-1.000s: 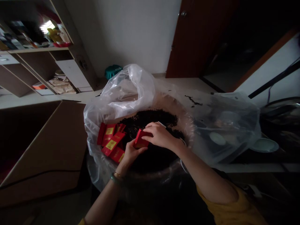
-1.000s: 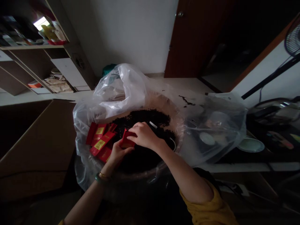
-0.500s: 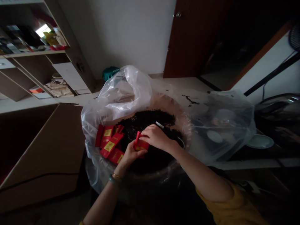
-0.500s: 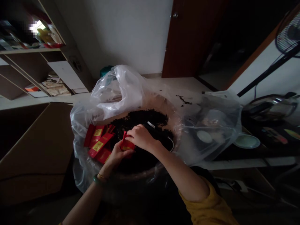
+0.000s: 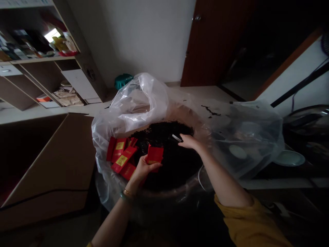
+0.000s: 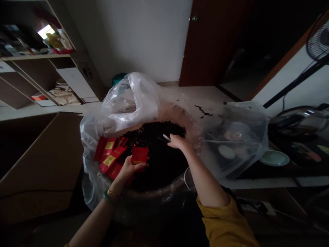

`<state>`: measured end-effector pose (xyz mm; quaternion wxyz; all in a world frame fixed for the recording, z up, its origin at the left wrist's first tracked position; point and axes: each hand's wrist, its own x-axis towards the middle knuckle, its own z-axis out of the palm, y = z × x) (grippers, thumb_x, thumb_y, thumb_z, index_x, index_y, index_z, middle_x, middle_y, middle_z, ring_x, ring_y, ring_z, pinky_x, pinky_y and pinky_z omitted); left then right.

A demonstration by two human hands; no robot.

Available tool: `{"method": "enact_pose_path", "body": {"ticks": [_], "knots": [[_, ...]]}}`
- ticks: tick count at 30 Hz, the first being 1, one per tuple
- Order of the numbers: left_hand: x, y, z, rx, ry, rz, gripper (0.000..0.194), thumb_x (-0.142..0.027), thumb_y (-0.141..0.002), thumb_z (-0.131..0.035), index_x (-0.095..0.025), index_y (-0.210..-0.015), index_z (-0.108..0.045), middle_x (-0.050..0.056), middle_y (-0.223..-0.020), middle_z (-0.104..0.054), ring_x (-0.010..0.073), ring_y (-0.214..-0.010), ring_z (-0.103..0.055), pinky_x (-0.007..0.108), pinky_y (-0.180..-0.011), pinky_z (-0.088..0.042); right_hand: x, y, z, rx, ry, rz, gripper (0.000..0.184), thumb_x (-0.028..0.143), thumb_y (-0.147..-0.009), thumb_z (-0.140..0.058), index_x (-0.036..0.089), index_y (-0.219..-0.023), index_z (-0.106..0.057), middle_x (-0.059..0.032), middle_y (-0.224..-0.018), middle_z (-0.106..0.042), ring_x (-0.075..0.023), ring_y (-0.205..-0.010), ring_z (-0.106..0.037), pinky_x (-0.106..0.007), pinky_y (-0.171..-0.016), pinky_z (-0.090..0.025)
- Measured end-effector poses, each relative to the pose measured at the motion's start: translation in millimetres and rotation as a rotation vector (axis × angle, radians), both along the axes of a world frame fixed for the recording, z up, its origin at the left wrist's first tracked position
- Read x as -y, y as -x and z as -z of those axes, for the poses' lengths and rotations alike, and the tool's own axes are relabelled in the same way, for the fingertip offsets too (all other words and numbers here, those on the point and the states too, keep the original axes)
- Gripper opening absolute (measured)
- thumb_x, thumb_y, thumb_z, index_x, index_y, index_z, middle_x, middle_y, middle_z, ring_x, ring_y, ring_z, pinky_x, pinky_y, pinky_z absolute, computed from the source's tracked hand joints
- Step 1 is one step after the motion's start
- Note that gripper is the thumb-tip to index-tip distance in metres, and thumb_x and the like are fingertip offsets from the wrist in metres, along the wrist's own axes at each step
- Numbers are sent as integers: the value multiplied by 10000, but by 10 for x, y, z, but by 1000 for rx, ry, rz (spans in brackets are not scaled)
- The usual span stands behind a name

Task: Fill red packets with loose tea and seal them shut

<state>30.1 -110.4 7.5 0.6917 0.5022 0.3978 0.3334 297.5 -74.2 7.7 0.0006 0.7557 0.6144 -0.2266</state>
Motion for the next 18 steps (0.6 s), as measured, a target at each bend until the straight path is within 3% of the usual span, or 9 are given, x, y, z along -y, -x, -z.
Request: {"method": "enact_pose_path", "body": {"ticks": [6,10,15,18], "knots": [[0,2,6,4,10,-5,471,-344,-423,-890,-104,-791,-719,63,-730,-733,162,-615,-653,270,-628,-520,-18,92,56,-28,7,31,348,279,-712,-677,127,-1024,-659,-141,-1044,-686,-242,-887,-670,-263,-686,-472],[-1,4,13,17,6,-24,458,-342,-434,-885,-102,-784,-713,54,-704,-724,152,-598,-645,253,-603,-509,-22,96,5,-76,-63,50,403,288,-699,-698,146,-1072,-638,-90,-1021,-703,-203,-881,-663,-236,-701,-469],[-26,30,63,3,12,-63,431,-342,-480,-867,-103,-797,-698,50,-676,-715,154,-575,-646,247,-570,-505,72,99,-298,-305,-256,-64,428,294,-772,-657,158,-1173,-599,-65,-989,-712,-182,-794,-663,-256,-687,-492],[-45,48,96,1,7,-87,416,-341,-503,-858,-103,-802,-694,47,-664,-716,149,-568,-647,239,-572,-504,206,194,-552,-451,-312,-187,568,343,-815,-615,153,-1336,-492,-57,-918,-721,-191,-760,-670,-302,-707,-516]]}}
